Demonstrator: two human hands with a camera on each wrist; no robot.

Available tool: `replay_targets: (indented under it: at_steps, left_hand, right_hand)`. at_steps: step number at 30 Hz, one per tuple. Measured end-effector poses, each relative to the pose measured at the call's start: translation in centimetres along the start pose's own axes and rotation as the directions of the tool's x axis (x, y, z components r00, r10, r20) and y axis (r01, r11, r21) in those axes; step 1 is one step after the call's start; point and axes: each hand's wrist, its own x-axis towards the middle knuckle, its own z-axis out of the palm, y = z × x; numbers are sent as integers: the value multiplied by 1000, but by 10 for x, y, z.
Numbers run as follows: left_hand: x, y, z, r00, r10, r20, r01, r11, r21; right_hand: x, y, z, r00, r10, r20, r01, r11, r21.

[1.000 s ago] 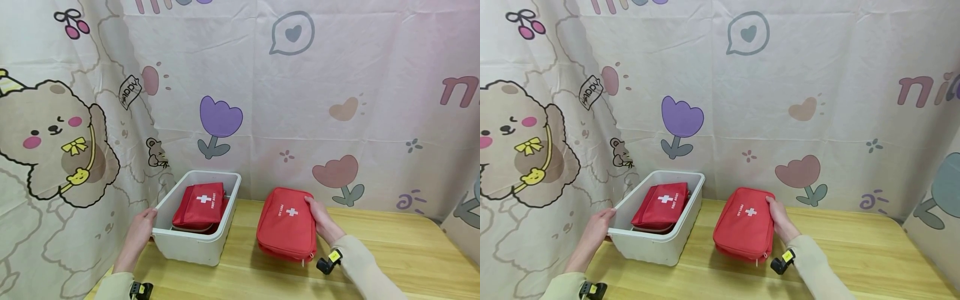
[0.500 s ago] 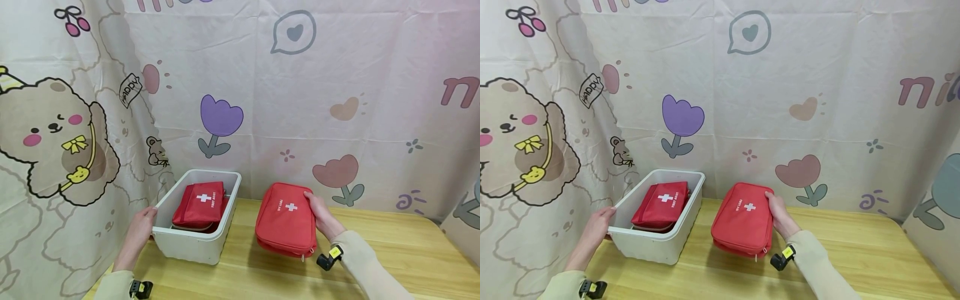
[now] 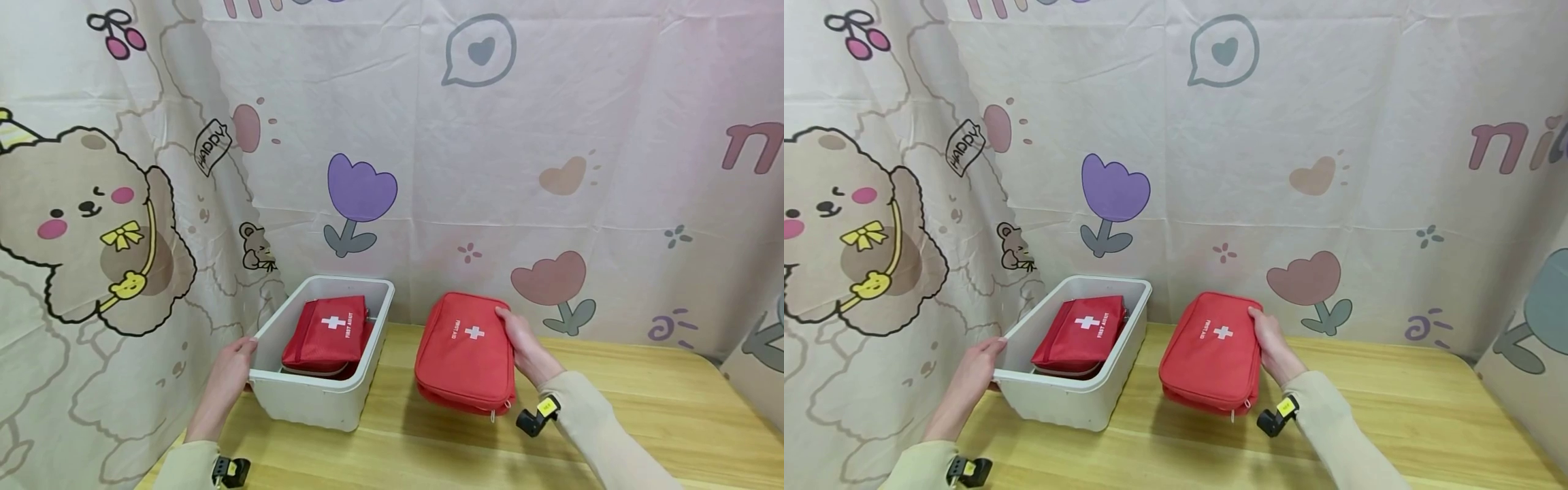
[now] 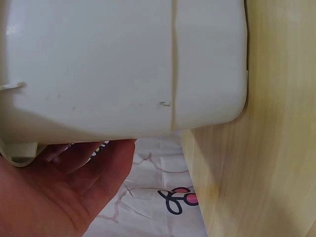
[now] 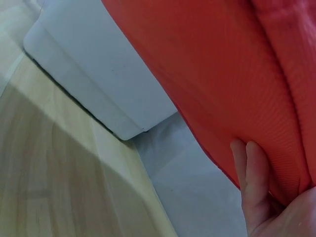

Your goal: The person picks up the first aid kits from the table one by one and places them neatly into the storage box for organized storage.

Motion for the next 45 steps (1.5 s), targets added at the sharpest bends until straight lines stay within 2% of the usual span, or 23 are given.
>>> replay_targets:
  at_steps: [4,11,28,45]
  left_hand:
    - [0,0,0,1000,0,1,0,1000,-8]
    - [3,1,0,1000,12,-4,-12,999,38]
    - [3,3,-1,1000,5,-6,-5,998,56]
    - [1,1,-1,999,25,-25,-23,997,67]
  right_hand:
    - [1,-3,0,1000,8,5,-8,1000,5]
    - [0,-9,3,999,30,22,-30,999,15]
    - [-1,-19,9,999,8,40,-10,999,35]
    - [-1,-30,16,999,14,45,-16,999,50]
